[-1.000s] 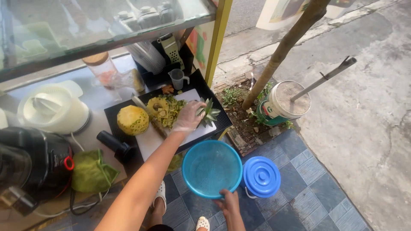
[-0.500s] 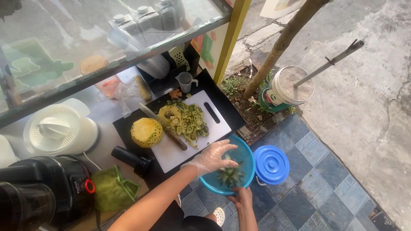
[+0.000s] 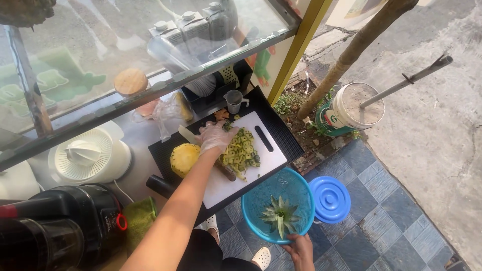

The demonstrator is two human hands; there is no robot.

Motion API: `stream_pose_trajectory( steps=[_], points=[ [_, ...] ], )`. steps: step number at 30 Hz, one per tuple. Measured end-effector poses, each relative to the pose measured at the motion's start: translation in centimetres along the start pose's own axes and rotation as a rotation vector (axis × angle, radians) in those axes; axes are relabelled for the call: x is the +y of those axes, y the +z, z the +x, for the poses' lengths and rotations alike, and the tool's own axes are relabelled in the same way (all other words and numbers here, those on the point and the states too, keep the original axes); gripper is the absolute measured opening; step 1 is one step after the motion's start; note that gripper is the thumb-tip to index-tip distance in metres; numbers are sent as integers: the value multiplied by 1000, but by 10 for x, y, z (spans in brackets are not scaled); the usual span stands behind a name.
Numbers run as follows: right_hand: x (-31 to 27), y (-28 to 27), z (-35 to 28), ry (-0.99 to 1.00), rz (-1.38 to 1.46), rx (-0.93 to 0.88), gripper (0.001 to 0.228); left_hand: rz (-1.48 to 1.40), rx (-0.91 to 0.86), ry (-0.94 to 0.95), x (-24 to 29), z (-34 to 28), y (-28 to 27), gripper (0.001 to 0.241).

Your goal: Peeling and cutting a pineapple on a cutting board at a juice stall counter.

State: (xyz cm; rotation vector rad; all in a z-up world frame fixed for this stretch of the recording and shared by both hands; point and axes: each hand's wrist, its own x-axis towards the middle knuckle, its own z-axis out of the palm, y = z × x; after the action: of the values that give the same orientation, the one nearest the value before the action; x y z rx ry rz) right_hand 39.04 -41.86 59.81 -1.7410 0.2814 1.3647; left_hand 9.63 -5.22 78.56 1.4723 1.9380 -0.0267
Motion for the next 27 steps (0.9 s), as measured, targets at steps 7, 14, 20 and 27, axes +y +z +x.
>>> stream_pose_trajectory(
  steps=[7, 14, 20, 27],
  points=[
    [-8, 21, -25, 10, 55, 15, 55, 81, -28, 73, 26, -26, 25, 83],
    [-5, 28, -26, -21, 88, 4, 59, 103, -39, 173, 41, -66, 84, 76],
    [-3, 24, -21, -21, 115, -4, 58, 13, -29, 252, 47, -120, 138, 69],
    [8, 16, -8, -4, 134, -74, 58, -75, 20, 660, 32, -172, 177, 46]
  ],
)
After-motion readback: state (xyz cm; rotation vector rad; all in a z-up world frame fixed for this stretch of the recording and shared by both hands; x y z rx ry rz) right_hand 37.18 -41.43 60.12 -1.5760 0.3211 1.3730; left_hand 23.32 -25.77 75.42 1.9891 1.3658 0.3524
